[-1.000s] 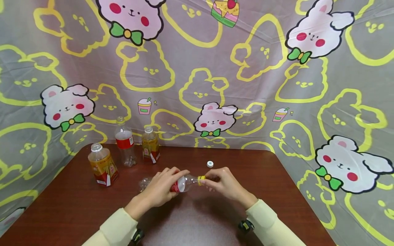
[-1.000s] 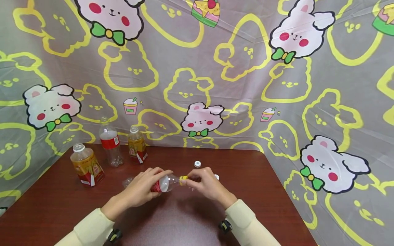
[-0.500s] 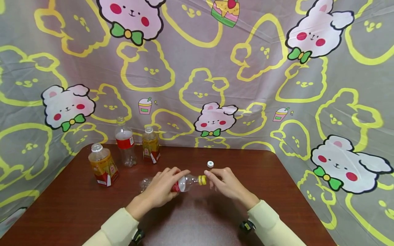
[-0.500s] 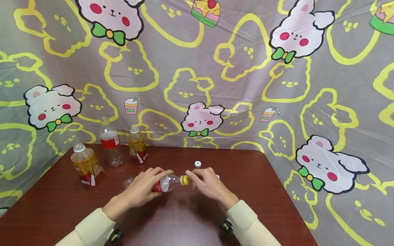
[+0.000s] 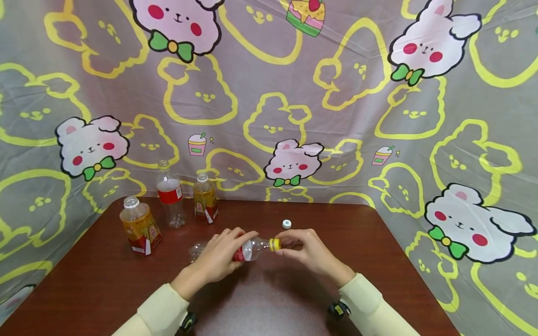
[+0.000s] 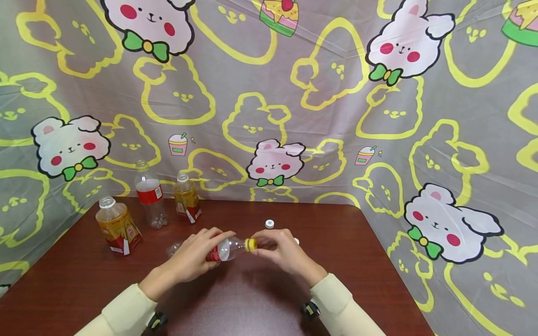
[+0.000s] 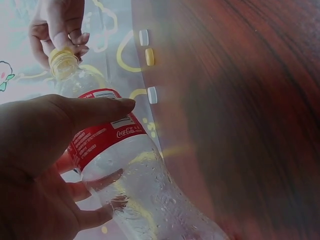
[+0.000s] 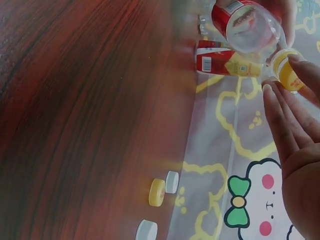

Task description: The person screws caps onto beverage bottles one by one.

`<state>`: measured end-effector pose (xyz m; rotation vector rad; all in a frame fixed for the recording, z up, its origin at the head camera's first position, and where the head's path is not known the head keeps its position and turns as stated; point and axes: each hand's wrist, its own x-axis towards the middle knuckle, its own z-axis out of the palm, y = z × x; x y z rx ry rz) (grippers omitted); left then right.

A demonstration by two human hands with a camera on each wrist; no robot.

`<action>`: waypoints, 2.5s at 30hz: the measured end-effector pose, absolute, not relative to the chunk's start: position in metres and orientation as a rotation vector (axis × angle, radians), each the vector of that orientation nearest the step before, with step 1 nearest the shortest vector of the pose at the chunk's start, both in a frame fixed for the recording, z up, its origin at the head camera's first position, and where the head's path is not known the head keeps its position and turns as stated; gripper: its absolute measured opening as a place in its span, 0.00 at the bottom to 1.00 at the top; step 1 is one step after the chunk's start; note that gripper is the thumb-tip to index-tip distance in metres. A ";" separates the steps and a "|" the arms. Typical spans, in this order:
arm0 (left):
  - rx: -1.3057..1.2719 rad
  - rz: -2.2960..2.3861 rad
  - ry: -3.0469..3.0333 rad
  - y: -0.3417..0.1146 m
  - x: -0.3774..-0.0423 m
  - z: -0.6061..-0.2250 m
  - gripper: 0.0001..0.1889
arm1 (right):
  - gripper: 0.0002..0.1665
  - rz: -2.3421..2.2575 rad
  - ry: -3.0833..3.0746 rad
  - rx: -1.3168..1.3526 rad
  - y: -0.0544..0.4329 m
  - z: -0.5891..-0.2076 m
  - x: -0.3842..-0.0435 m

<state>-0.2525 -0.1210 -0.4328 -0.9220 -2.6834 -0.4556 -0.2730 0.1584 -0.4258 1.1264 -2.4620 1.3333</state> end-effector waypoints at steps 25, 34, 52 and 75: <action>-0.954 -0.468 -2.657 -0.115 -0.251 -0.430 0.41 | 0.28 1.085 -2.567 1.072 0.157 -0.433 -0.280; -0.915 -0.451 -2.671 -0.119 -0.252 -0.428 0.42 | 0.14 1.143 -2.567 1.102 0.163 -0.422 -0.279; -0.928 -0.447 -2.671 -0.118 -0.254 -0.428 0.41 | 0.12 1.180 -2.567 1.102 0.156 -0.426 -0.282; -0.886 -0.450 -2.677 -0.122 -0.256 -0.427 0.42 | 0.24 1.151 -2.520 1.218 0.163 -0.418 -0.284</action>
